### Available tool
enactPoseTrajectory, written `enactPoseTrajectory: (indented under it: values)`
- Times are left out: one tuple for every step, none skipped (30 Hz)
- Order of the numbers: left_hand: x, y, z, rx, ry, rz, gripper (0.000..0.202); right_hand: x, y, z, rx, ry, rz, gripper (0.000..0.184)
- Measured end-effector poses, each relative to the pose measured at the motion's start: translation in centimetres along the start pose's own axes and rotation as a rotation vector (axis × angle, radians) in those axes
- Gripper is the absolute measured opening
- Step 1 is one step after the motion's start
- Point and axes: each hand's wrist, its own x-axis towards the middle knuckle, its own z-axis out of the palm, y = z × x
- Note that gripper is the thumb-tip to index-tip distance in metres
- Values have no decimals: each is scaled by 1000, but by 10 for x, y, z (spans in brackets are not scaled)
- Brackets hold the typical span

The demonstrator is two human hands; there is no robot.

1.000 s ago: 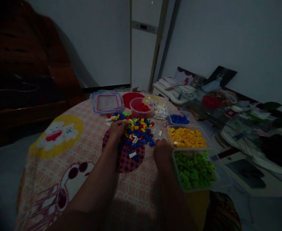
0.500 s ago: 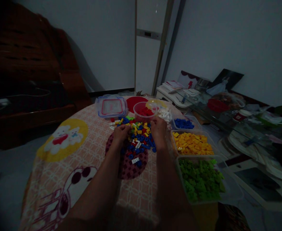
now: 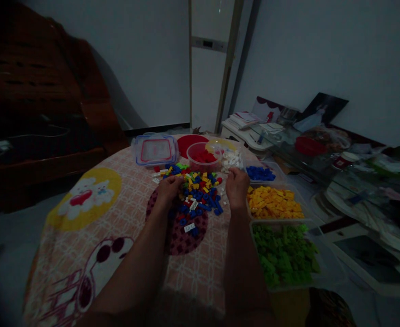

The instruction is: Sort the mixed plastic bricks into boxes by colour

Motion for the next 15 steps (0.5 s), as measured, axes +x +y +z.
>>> enactPoseTrajectory:
  values:
    - [0,-1,0,15,2,3,29,0,1,0,-31,-3,-1,35]
    - [0,-2,0,29,4,12,31,1,1,0,-65,-7,3,36]
    - [0,-3,0,38,5,22,32,1,1,0,-102,-11,10,37]
    - [1,-3,1,41,4,30,32,0,1,2,-139,-12,14,38]
    - [1,-4,1,37,1,30,32,0,1,4,-174,-8,13,40]
    - [1,-4,1,29,-3,27,31,1,0,8,-205,0,8,42]
    - [1,-3,2,21,-7,21,31,2,0,12,-231,5,-3,44]
    - [1,-3,2,18,-11,16,30,4,0,16,-251,3,-20,46]
    - [1,-3,2,18,-12,14,29,8,0,21,-270,-10,-41,48]
    - [1,-3,2,20,-12,15,29,12,0,26,-291,-33,-56,50]
    - [1,-3,2,19,-13,16,29,17,-1,29,-314,-62,-63,51]
    - [1,-2,2,15,-14,18,29,23,-1,32,-337,-94,-61,52]
    - [1,-2,2,6,-16,16,29,28,-2,34,-360,-125,-46,52]
    - [1,-2,2,-3,-20,11,29,32,-2,34,-380,-151,-21,51]
    - [2,-1,2,-10,-24,5,28,36,-4,33,-397,-172,8,50]
